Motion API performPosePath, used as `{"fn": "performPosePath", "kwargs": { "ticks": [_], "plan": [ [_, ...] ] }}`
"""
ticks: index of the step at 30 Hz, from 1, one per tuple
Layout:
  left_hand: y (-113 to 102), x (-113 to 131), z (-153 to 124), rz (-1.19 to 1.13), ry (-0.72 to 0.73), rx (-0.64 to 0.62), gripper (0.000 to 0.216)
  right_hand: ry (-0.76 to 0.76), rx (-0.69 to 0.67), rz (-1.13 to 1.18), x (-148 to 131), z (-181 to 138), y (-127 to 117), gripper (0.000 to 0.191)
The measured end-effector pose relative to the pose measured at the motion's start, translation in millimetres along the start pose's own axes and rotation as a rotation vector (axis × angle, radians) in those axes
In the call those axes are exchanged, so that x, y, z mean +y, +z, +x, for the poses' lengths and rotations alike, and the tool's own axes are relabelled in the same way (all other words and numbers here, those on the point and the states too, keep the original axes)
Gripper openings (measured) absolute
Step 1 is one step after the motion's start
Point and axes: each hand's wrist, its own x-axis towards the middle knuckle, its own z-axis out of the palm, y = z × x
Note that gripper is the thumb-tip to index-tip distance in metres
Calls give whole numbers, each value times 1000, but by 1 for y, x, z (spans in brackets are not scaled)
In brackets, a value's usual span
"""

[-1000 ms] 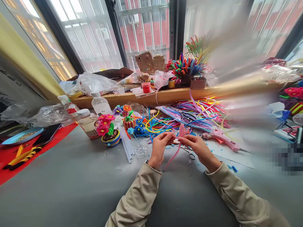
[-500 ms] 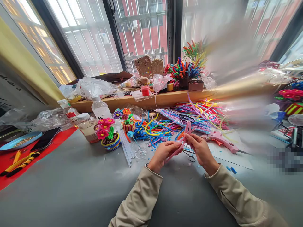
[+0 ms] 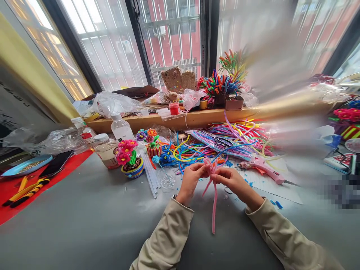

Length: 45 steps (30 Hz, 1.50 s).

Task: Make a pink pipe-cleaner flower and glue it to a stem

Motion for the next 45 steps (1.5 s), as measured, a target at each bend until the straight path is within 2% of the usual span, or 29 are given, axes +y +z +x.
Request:
{"fn": "performPosePath", "kwargs": {
  "ticks": [7,13,17,19,24,28,31,35,39,42,45],
  "plan": [
    [-2,0,1,-137,-139,39,24,31,155,197,4,0,0,20],
    [-4,-6,0,-261,-201,-37,19,31,269,362,13,3,3,17],
    [-6,-6,0,-263,-249,-64,18,5,320,339,13,2,5,17],
    [-8,-3,1,-233,-245,-67,19,8,281,291,9,1,3,18],
    [-15,9,5,-166,-107,-17,34,81,8,146,1,0,-4,24],
    [-16,13,4,-70,-106,-138,44,136,-167,79,-2,0,-3,25],
    [-15,11,3,23,-111,-194,48,139,-223,31,-3,-2,-1,26],
    [-15,10,4,92,-127,-181,42,136,-301,-19,-2,-3,-1,28],
    [-16,8,6,66,-110,-84,33,129,-330,-31,0,-4,-3,29],
    [-18,4,9,1,-54,67,29,138,-345,-40,1,-4,-3,28],
    [-20,0,11,59,25,198,29,150,-300,-11,1,-3,-3,28]
  ]
}}
